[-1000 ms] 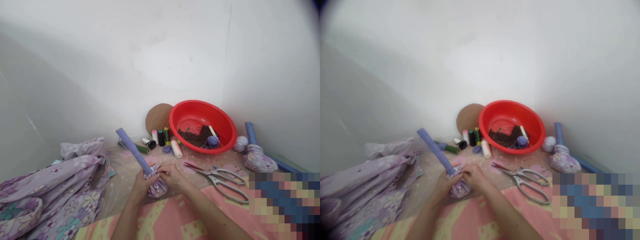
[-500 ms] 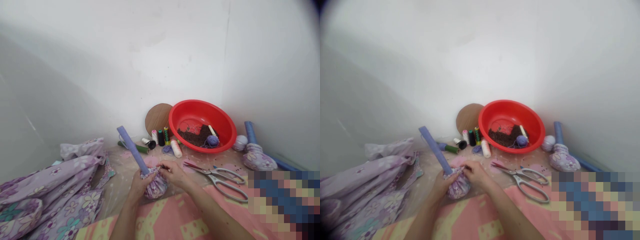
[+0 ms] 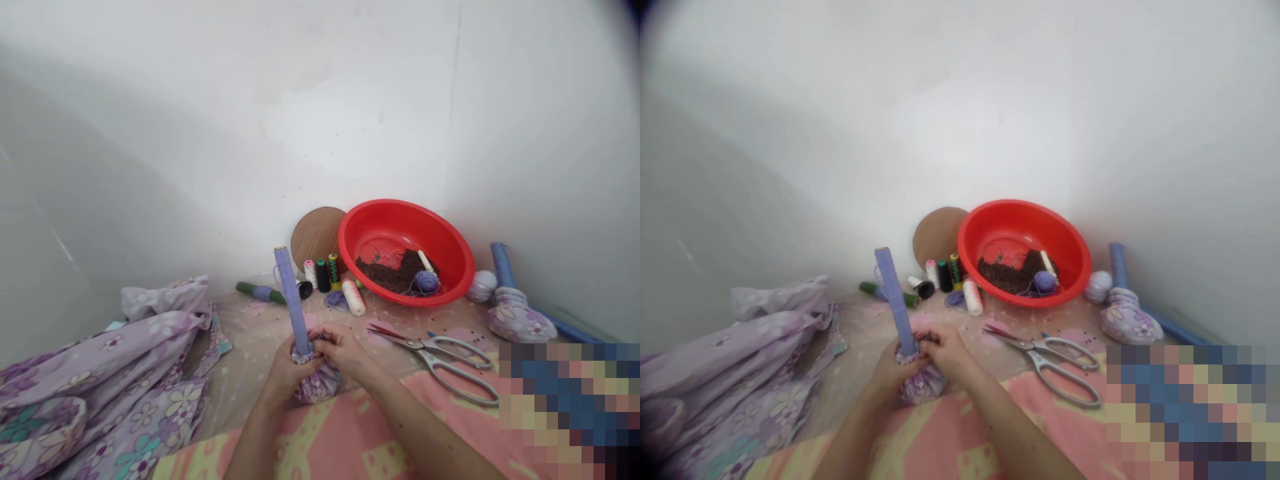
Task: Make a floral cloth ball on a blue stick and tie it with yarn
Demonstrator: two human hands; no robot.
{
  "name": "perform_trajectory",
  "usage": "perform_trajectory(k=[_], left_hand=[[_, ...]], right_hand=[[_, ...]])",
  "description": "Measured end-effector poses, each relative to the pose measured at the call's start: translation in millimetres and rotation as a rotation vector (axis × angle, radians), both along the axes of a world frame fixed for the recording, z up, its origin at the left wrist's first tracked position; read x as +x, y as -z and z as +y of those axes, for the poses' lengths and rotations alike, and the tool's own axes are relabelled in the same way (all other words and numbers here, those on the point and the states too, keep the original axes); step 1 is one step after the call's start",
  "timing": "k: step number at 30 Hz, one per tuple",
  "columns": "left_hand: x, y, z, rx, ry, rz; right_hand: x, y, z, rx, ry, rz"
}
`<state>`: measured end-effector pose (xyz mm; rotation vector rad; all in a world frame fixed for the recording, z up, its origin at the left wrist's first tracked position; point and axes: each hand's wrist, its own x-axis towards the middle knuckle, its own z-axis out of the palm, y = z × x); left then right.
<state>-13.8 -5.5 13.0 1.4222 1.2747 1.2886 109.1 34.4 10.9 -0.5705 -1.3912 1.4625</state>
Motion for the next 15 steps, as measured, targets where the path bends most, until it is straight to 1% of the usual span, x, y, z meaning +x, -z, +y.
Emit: perform_trajectory(k=[3, 5, 8, 11, 15], left_hand=[[0.5, -0.4, 1.2, -0.022, -0.002, -0.014], [0.8, -0.3, 1.8, -0.03, -0.009, -0.023], [1.5, 0.7, 2.1, -0.022, -0.019, -0.028], [2.3, 2.8, 2.5, 0.009, -0.05, -0.016], [3.7, 3.9, 2.7, 0.057, -0.082, 0.065]], right_hand=[[-0.5, -2.8, -2.7, -0.102, -0.004, 0.038], [-0.3, -4.8, -4.3, -0.16, 0.02, 0.067], [-0.2, -7.2, -6.1, -0.192, 0.054, 0.101], [-1.2, -7.7, -7.6, -0.207, 0.031, 0.107], [-5.7, -6.6, -9.8, -0.261, 0.007, 0.155]])
